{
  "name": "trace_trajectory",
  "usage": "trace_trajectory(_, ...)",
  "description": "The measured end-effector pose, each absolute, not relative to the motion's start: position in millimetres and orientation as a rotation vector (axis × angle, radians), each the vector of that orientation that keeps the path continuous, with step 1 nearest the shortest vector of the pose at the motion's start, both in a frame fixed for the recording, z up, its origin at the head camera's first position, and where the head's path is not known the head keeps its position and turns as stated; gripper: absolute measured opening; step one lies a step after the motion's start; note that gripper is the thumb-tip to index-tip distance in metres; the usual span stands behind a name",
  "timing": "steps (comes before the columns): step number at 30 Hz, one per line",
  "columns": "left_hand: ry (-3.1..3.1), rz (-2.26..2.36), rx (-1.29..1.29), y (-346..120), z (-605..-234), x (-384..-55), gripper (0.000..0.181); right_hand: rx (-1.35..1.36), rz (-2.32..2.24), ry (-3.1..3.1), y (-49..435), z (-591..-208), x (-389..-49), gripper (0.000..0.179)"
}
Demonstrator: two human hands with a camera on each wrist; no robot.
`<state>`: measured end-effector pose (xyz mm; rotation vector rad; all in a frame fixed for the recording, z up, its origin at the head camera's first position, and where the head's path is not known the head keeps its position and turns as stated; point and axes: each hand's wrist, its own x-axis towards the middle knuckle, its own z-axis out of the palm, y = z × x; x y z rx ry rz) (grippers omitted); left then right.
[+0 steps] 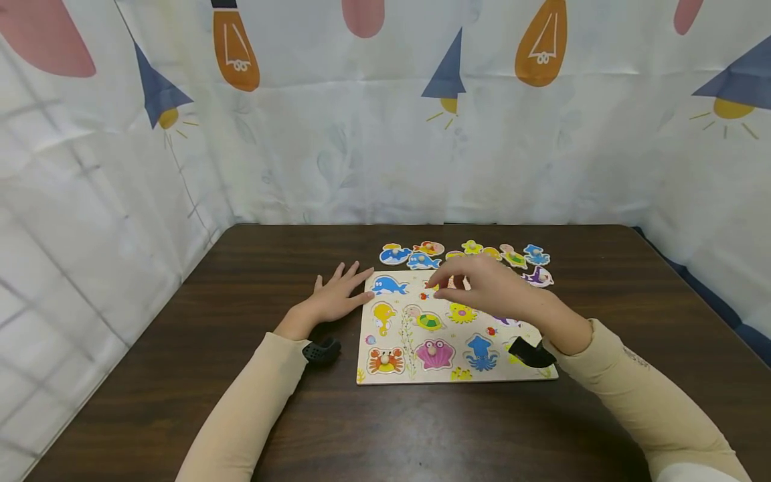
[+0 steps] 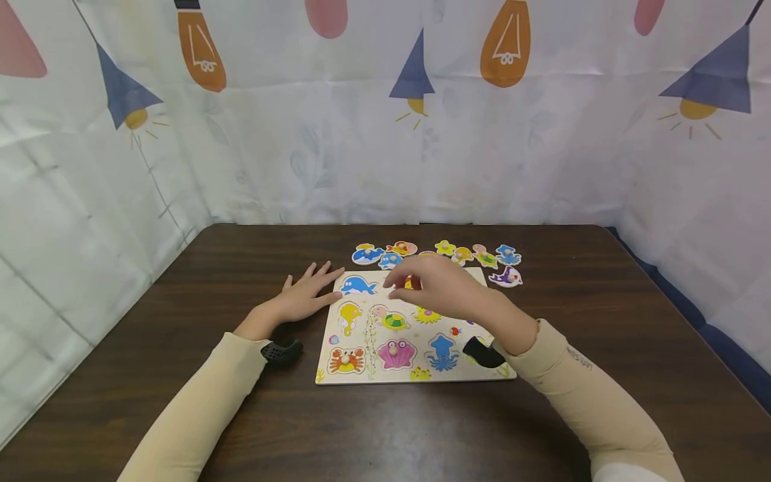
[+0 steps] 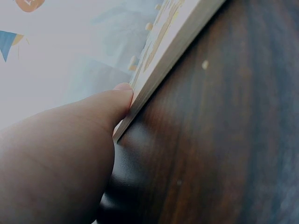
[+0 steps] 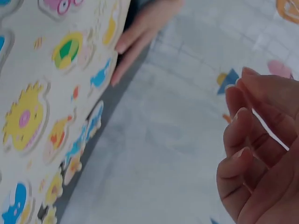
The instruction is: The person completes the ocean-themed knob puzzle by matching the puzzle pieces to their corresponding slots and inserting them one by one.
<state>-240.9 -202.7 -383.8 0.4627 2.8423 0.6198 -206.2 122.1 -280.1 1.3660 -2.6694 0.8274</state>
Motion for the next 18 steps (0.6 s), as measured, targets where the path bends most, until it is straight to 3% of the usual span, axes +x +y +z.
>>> trace_trajectory(18, 2.844, 0.624, 0.464, -204.1, -385.7, -241.9, 0.072, 0.802, 0.875, -2.667, 207.4, -277.9, -230.9, 0.018)
